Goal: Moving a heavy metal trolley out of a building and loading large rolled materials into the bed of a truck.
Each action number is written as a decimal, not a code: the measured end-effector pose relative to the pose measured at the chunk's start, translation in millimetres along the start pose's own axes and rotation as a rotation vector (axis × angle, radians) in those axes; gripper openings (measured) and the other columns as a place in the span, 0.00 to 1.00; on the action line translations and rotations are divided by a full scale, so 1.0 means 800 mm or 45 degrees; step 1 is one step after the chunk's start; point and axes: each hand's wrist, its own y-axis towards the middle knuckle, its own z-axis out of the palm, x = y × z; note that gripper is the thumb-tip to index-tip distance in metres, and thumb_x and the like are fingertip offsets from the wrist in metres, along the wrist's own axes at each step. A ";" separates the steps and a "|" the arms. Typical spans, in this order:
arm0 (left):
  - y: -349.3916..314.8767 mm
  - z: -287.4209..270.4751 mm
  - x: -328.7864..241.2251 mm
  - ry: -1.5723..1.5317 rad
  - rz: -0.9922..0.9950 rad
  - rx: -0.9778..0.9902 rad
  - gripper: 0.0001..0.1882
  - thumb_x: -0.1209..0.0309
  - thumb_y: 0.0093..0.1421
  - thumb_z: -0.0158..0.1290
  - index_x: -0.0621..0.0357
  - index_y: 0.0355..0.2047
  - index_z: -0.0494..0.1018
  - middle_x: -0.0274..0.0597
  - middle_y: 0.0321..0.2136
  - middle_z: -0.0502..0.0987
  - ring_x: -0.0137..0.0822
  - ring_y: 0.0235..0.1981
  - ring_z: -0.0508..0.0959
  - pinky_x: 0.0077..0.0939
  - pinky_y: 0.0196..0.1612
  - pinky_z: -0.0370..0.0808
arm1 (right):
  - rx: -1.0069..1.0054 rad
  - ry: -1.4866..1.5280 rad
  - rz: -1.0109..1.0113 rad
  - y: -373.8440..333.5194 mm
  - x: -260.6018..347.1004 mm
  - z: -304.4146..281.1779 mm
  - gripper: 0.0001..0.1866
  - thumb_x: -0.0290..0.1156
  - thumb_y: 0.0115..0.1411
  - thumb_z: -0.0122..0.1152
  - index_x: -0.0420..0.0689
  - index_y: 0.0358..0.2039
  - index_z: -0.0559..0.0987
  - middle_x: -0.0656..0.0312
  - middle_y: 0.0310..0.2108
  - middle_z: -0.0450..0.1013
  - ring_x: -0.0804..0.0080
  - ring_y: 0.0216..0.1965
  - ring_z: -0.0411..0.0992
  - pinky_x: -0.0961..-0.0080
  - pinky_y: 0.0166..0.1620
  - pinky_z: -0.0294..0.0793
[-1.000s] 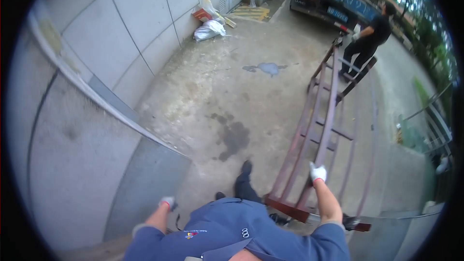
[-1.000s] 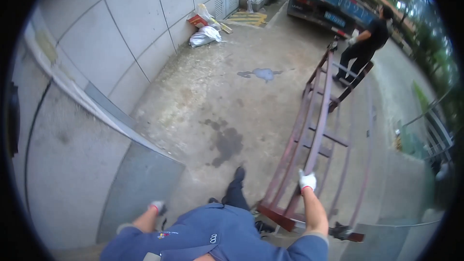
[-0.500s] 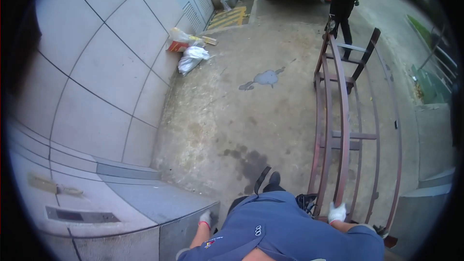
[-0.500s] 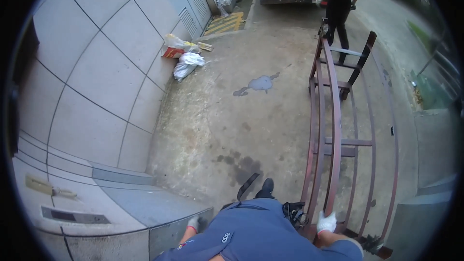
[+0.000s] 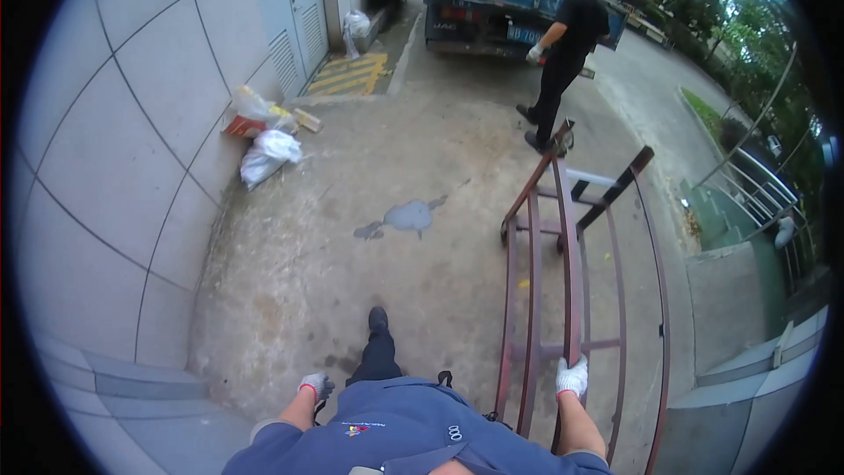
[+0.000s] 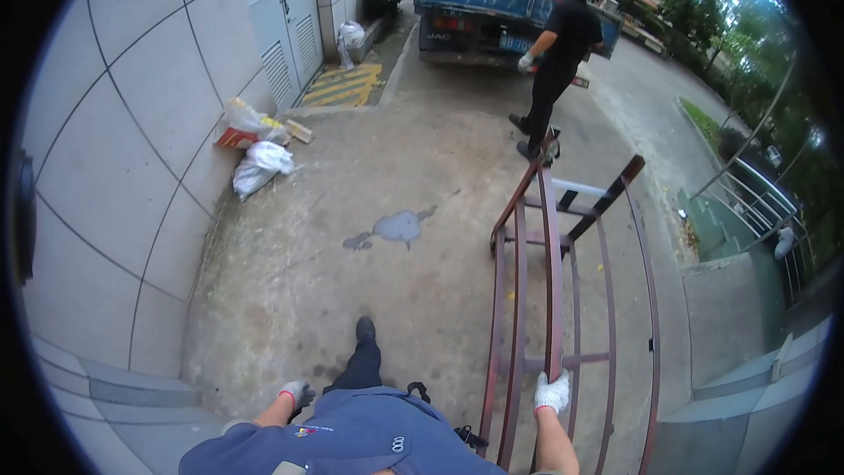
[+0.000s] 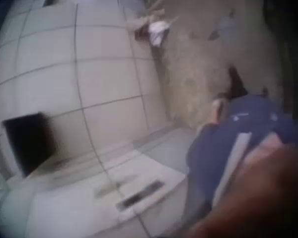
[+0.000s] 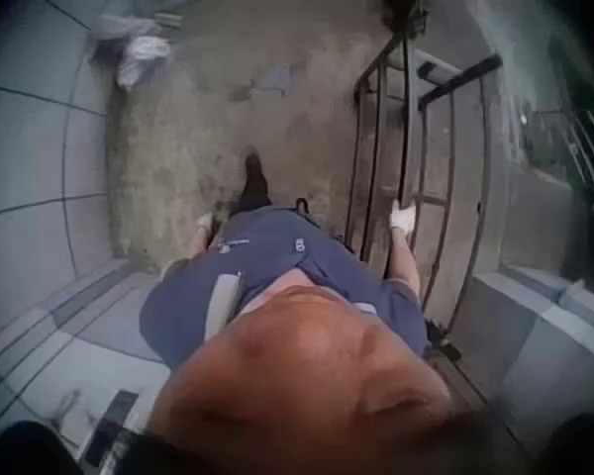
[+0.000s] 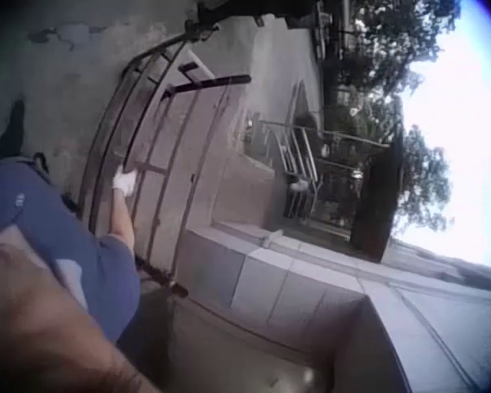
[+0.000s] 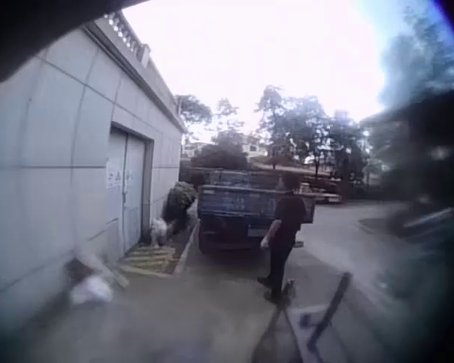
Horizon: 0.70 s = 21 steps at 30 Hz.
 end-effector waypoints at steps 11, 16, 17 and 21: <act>0.124 0.033 -0.660 0.541 0.130 -0.073 0.25 0.56 0.70 0.45 0.59 0.60 0.71 0.52 0.48 0.84 0.47 0.42 0.84 0.43 0.43 0.80 | 0.258 -0.612 0.708 0.132 0.216 0.026 0.43 0.57 0.46 0.81 0.48 0.57 0.74 0.55 0.54 0.78 0.57 0.55 0.79 0.57 0.55 0.81; 0.194 0.184 -0.895 0.581 0.298 -0.024 0.23 0.56 0.69 0.48 0.58 0.56 0.75 0.49 0.43 0.86 0.44 0.38 0.85 0.41 0.40 0.80 | 0.186 -0.312 0.685 0.242 0.320 0.027 0.43 0.58 0.40 0.82 0.43 0.51 0.80 0.48 0.48 0.81 0.52 0.50 0.81 0.56 0.53 0.81; 0.198 0.222 -0.919 0.565 0.303 0.015 0.22 0.56 0.69 0.49 0.59 0.53 0.76 0.50 0.41 0.86 0.43 0.37 0.85 0.40 0.39 0.80 | 0.144 -0.222 0.597 0.267 0.326 0.029 0.43 0.59 0.43 0.81 0.42 0.53 0.79 0.46 0.51 0.80 0.48 0.53 0.80 0.55 0.54 0.80; 0.242 0.412 -1.123 0.520 0.327 0.116 0.19 0.57 0.68 0.52 0.57 0.49 0.79 0.46 0.34 0.86 0.42 0.30 0.84 0.42 0.33 0.81 | 0.203 -0.162 0.325 0.517 0.538 0.025 0.46 0.60 0.53 0.71 0.40 0.62 0.73 0.42 0.56 0.76 0.46 0.59 0.75 0.56 0.60 0.75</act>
